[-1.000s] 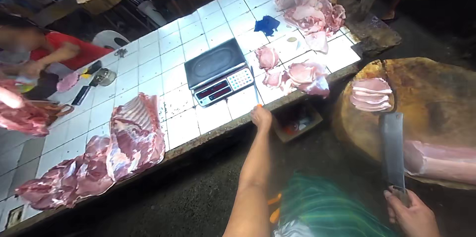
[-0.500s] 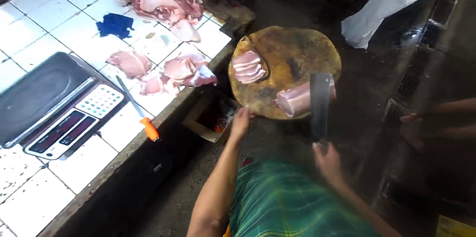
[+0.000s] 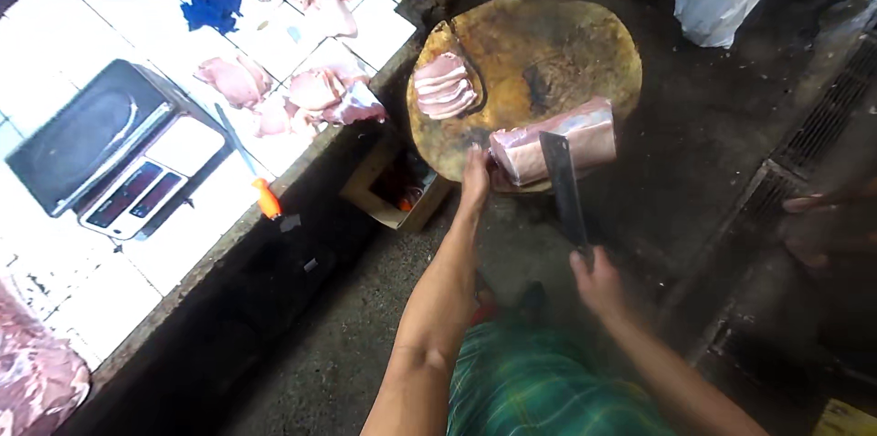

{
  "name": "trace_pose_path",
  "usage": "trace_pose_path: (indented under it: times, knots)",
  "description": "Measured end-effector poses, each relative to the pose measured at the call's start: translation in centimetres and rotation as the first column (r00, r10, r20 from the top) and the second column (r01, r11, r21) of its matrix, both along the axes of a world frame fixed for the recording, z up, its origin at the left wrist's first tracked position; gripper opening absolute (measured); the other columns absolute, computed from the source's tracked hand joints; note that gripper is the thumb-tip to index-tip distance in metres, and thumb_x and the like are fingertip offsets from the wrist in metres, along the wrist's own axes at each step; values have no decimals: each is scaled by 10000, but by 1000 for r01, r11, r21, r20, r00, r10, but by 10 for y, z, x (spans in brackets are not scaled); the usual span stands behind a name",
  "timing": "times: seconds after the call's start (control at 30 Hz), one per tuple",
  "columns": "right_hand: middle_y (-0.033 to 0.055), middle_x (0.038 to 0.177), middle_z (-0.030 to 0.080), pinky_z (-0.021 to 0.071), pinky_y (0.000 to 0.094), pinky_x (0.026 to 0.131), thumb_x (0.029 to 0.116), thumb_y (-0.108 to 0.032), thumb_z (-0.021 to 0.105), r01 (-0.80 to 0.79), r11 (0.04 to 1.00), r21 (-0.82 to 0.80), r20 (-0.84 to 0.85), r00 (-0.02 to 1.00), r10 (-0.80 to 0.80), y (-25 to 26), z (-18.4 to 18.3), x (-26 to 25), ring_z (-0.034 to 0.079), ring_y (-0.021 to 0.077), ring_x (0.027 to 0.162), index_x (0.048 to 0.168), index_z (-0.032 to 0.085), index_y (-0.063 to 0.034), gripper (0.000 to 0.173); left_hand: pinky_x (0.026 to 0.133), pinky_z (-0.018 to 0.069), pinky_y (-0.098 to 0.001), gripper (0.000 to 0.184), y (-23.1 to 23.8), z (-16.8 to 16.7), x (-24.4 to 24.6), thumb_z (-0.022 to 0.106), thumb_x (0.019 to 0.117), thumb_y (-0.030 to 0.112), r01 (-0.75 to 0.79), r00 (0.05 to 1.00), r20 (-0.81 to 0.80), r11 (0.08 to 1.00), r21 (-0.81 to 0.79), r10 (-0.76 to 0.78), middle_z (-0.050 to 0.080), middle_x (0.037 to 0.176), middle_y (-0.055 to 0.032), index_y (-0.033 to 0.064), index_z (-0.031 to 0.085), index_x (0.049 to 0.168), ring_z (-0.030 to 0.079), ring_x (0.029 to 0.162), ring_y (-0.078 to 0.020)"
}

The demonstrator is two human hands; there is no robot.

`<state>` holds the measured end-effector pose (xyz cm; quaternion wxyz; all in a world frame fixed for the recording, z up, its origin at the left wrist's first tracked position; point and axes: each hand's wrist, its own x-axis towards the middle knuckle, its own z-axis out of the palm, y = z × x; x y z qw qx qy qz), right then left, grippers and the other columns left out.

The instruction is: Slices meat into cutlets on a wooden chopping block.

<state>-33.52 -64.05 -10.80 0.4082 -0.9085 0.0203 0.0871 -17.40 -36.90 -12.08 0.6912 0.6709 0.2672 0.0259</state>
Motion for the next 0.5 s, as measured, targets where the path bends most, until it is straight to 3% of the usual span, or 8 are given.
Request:
trace_pose_path:
  times: [0.07, 0.13, 0.17, 0.23, 0.27, 0.33, 0.43, 0.5]
  knots:
    - [113, 808, 700, 591, 434, 668, 1053, -475, 511, -35, 999, 7, 60, 998, 34, 10, -11, 12, 685, 216, 689, 1263, 628, 15, 546, 1159, 408, -548, 681, 9, -11, -15, 530, 1053, 401, -173, 982, -26, 955, 240, 185, 454, 1568, -184, 88, 291, 1609, 467, 1430, -305]
    - [115, 800, 699, 594, 426, 660, 1053, -467, 521, -63, 998, 11, 127, 990, 61, 22, -23, 28, 686, 213, 681, 1242, 634, 25, 539, 1211, 324, -572, 965, 16, -29, -23, 685, 961, 436, -253, 942, -149, 929, 270, 300, 323, 1628, -244, 54, 116, 1641, 347, 1502, -368]
    - [114, 791, 698, 597, 421, 654, 1049, -462, 534, -70, 997, 12, 173, 983, 67, 29, -32, 35, 686, 210, 673, 1221, 640, 25, 528, 1207, 356, -541, 1006, 17, -39, -27, 697, 958, 471, -218, 939, -218, 951, 221, 266, 348, 1610, -258, 23, 103, 1635, 385, 1484, -357]
    - [116, 768, 693, 596, 437, 634, 1040, -456, 556, -76, 997, 6, 262, 962, 71, 41, -49, 52, 683, 225, 654, 1207, 642, 20, 511, 1048, 526, -504, 745, 17, -62, -30, 620, 994, 551, -122, 954, -259, 984, 131, 153, 636, 1337, -221, -9, 474, 1463, 632, 1235, -303]
    - [123, 778, 700, 600, 451, 635, 1034, -449, 568, -75, 997, -6, 298, 952, 73, 46, -56, 61, 691, 238, 661, 1209, 645, 19, 506, 1000, 551, -497, 663, 20, -68, -30, 566, 1018, 566, -60, 962, -260, 993, 102, 85, 685, 1242, -195, 2, 575, 1367, 671, 1148, -282]
    - [159, 824, 716, 606, 506, 673, 1027, -434, 578, -77, 997, -21, 297, 952, 80, 53, -68, 75, 716, 293, 714, 1233, 636, 37, 518, 1003, 533, -516, 584, 23, -64, -33, 539, 1041, 535, -10, 961, -271, 991, 134, 46, 698, 1207, -181, 27, 632, 1313, 671, 1130, -280]
    - [159, 818, 721, 603, 519, 658, 1034, -476, 552, -76, 996, -45, 298, 951, 86, 58, -87, 87, 724, 309, 712, 1248, 624, 23, 548, 1096, 475, -542, 595, 17, -47, -47, 618, 1011, 448, -42, 956, -262, 944, 327, 134, 617, 1370, -205, 46, 547, 1445, 597, 1283, -319]
    - [157, 810, 719, 604, 511, 653, 1035, -471, 552, -72, 996, -47, 318, 944, 83, 58, -97, 88, 722, 305, 705, 1228, 629, 27, 540, 1008, 535, -463, 467, 7, -36, -58, 632, 1006, 325, -84, 982, -109, 878, 472, 152, 621, 1289, -188, 26, 588, 1362, 637, 1162, -278]
